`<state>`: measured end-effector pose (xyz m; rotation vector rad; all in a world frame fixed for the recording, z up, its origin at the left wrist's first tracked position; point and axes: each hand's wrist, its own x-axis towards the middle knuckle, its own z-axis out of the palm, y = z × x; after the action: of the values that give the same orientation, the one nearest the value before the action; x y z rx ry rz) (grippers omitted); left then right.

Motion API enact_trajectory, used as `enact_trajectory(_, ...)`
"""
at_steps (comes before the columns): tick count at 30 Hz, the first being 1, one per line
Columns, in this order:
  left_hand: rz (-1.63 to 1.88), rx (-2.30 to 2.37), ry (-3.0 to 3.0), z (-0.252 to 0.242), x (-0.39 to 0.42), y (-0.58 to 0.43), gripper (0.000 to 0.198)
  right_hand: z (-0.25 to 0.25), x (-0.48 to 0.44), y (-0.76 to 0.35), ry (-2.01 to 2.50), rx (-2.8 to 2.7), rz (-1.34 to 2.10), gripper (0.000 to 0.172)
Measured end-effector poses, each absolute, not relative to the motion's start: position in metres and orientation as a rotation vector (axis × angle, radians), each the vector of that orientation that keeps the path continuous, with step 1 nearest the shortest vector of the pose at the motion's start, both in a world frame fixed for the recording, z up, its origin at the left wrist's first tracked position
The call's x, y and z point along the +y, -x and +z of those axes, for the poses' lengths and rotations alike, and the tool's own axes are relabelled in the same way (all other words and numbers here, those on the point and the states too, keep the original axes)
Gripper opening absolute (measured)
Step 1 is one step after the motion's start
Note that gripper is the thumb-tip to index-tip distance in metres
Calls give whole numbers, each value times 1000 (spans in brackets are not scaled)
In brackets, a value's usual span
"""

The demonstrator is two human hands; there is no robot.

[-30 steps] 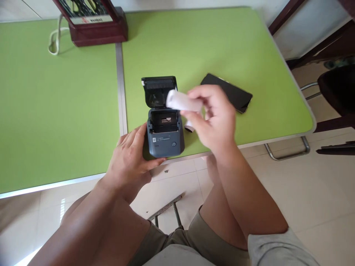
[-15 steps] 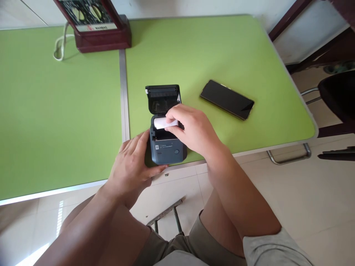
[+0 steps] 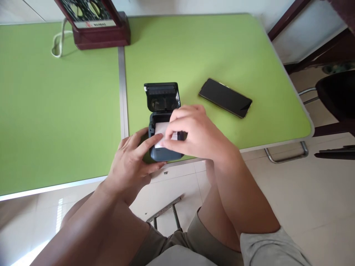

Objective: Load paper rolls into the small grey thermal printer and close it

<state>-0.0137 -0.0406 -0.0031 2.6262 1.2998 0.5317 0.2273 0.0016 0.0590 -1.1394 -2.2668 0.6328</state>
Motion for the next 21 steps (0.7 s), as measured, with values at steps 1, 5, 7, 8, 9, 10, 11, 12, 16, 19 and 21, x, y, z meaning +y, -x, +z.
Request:
enact_trajectory(1, 543, 1299, -2623, -3, -41, 14, 77, 56, 4, -229, 1174, -2182, 578, 13)
enact_trajectory(5, 566, 1271, -2614, -5, -40, 13, 68, 35, 14, -232, 1362, -1942, 374, 40)
enact_trajectory(7, 566, 1263, -2611, -6, -40, 13, 64, 25, 17, -232, 1378, -1954, 407, 55)
enact_trajectory(8, 566, 1265, -2608, -7, -40, 12, 64, 21, 18, -232, 1372, -1950, 429, 57)
enact_trajectory(9, 572, 1264, -2609, -8, -39, 12, 64, 17, 19, -233, 1357, -1928, 441, 56)
enact_trajectory(10, 573, 1270, -2607, -8, -39, 12, 64, 14, 20, -234, 1330, -1892, 440, 54)
enact_trajectory(11, 573, 1274, -2606, -9, -39, 12, 63, 11, 20, -235, 1298, -1845, 426, 49)
enact_trajectory(12, 574, 1273, -2608, -10, -39, 12, 62, 9, 21, -236, 1270, -1793, 403, 43)
enact_trajectory(16, 570, 1274, -2610, -12, -39, 12, 64, 13, 18, -240, 1331, -1708, 271, 21)
enact_trajectory(19, 567, 1297, -2601, -12, -39, 10, 82, 26, 13, -237, 1513, -1918, 328, 25)
enact_trajectory(21, 539, 1335, -2581, -12, -39, 8, 95, 34, 9, -233, 1602, -2046, 416, 29)
